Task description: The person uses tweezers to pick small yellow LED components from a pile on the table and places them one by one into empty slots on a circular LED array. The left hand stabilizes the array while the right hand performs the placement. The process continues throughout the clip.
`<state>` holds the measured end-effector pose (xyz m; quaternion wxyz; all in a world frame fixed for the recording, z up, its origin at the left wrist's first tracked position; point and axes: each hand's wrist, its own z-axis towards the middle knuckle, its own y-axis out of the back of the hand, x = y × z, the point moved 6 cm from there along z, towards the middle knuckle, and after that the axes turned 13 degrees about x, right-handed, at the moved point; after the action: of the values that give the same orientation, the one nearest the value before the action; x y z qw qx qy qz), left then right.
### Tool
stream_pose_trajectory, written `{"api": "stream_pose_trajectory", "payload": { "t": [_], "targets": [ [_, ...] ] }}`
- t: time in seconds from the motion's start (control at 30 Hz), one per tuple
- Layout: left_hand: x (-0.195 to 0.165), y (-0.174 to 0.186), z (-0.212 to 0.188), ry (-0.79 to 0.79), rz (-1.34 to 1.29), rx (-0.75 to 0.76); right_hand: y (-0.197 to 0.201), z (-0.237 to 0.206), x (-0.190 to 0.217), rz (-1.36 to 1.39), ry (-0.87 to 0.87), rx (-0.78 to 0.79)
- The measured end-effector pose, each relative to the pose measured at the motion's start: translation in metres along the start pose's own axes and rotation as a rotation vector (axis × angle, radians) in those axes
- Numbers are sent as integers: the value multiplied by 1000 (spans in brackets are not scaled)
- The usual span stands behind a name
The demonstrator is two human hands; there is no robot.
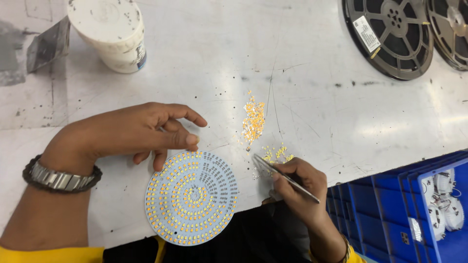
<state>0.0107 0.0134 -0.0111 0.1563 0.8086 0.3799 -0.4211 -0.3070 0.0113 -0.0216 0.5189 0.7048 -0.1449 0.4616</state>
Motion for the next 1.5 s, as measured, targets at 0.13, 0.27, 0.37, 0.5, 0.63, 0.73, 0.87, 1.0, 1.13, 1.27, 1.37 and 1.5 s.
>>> {"api": "stream_pose_trajectory", "payload": {
  "t": [0.13, 0.27, 0.37, 0.5, 0.63, 0.73, 0.87, 1.0, 1.13, 1.27, 1.37, 1.5],
  "targets": [
    [0, 0, -1, 10, 11, 2, -7, 1, 2, 41, 14, 31],
    [3, -1, 0, 40, -1, -3, -7, 4, 12, -54, 116, 47],
    [3, -1, 0, 28, 6, 3, -7, 5, 14, -78, 128, 46],
    [5, -1, 1, 43, 9, 0, -6, 3, 12, -47, 93, 38],
    [6, 0, 1, 46, 15, 0, -4, 1, 10, -49, 69, 3],
    [6, -1, 0, 48, 13, 4, -2, 1, 11, -63, 100, -18],
    [4, -2, -1, 49, 13, 5, -6, -1, 4, 88, -12, 19],
    [3, -2, -1, 62, 17, -2, -5, -1, 7, 2, 23, 11],
    [-4, -1, 0, -46, 43, 11, -1, 0, 15, 8, 193, 113],
    [-7, 1, -1, -124, 74, -11, -21, -2, 23, 102, 271, 413],
    [-8, 2, -1, -155, 75, -23, -34, -2, 38, -6, 460, 471],
    [-6, 2, 0, -132, 80, -42, -39, 0, 47, -29, 499, 474]
  ]
}}
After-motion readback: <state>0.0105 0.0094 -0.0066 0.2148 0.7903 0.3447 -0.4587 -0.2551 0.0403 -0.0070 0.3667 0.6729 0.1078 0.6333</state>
